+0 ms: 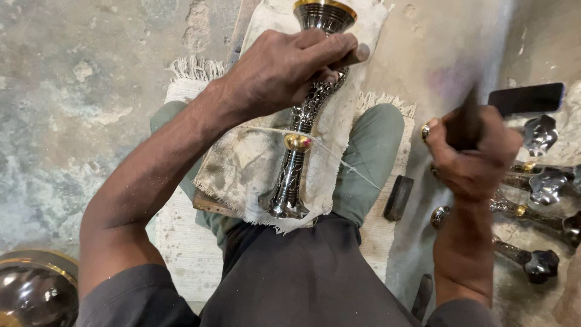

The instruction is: The person sits on the floor with an ornate metal vase held on a cloth pad on their lap and engraves decorative patterns into its surface, holding a small chisel against the metal and striking it with a wooden mallet, repositioning the chisel repeatedly to work different areas of the pattern.

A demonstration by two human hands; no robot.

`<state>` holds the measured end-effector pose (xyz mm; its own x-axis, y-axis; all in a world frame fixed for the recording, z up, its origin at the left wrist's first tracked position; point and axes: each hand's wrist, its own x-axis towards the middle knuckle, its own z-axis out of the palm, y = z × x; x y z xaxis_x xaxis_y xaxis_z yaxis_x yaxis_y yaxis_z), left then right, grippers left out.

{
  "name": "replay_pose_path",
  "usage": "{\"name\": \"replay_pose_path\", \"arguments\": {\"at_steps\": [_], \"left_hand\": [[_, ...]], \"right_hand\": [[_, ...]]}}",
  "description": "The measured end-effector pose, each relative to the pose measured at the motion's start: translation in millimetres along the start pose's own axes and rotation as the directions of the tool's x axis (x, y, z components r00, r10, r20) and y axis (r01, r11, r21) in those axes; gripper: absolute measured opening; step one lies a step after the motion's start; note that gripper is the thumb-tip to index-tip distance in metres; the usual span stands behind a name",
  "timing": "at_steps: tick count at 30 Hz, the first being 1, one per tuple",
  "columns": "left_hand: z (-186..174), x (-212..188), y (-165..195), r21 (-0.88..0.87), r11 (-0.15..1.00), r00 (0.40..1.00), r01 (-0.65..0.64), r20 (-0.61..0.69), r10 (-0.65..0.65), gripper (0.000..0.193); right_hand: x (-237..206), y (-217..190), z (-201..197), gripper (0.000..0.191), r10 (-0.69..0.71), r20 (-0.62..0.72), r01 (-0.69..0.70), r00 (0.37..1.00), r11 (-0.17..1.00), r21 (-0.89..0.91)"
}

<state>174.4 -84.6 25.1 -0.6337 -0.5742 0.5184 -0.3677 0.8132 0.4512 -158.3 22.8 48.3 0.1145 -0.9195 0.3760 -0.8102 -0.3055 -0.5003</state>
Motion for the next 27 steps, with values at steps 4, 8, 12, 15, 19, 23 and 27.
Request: {"name": "replay_pose_path", "arguments": {"at_steps": [4,8,12,15,19,23,27], "left_hand": [[0.7,1.1,-1.1,-0.062,0.998,0.998,-0.035,-0.049,0.032,0.036],[3.0,2.1,-0.8,-0.044,0.999,0.999,-0.016,-0.031,0.014,0.035],[1.0,1.3,-0.9,-0.002,1.0,1.0,-0.004,-0.022,0.004,0.041],[-0.5,3.0,-1.1,-0.016,1.0,1.0,-0.02,-0.004,0.02,0.041],[-2.5,3.6,-1.3,-0.015,1.0,1.0,-0.008,0.003,0.008,0.04],[-1.3,1.8,-3.1,-0.041,0.999,1.0,-0.019,-0.005,0.019,0.038],[3.2,1.0,-6.9,0.044,0.999,0.999,-0.031,0.021,0.03,0.043]], "right_hand": [[-6.9,20.1,-4.4,0.028,-0.064,-0.021,0.063,0.998,0.998,-0.029],[-7.7,20.7,-1.8,0.015,-0.09,0.039,0.089,0.995,0.996,0.026],[0.4,16.0,6.6,0.014,-0.117,-0.014,0.117,0.993,0.986,0.121],[2.7,21.8,8.6,0.014,-0.098,0.058,0.1,0.993,0.995,-0.027],[0.3,28.6,10.4,0.021,-0.097,0.023,0.094,0.995,0.991,0.09],[0.7,22.6,8.7,0.017,-0.032,0.117,0.04,0.993,0.997,-0.063],[1.7,20.7,9.1,0.018,-0.091,0.09,0.092,0.992,0.996,-0.005]]}}
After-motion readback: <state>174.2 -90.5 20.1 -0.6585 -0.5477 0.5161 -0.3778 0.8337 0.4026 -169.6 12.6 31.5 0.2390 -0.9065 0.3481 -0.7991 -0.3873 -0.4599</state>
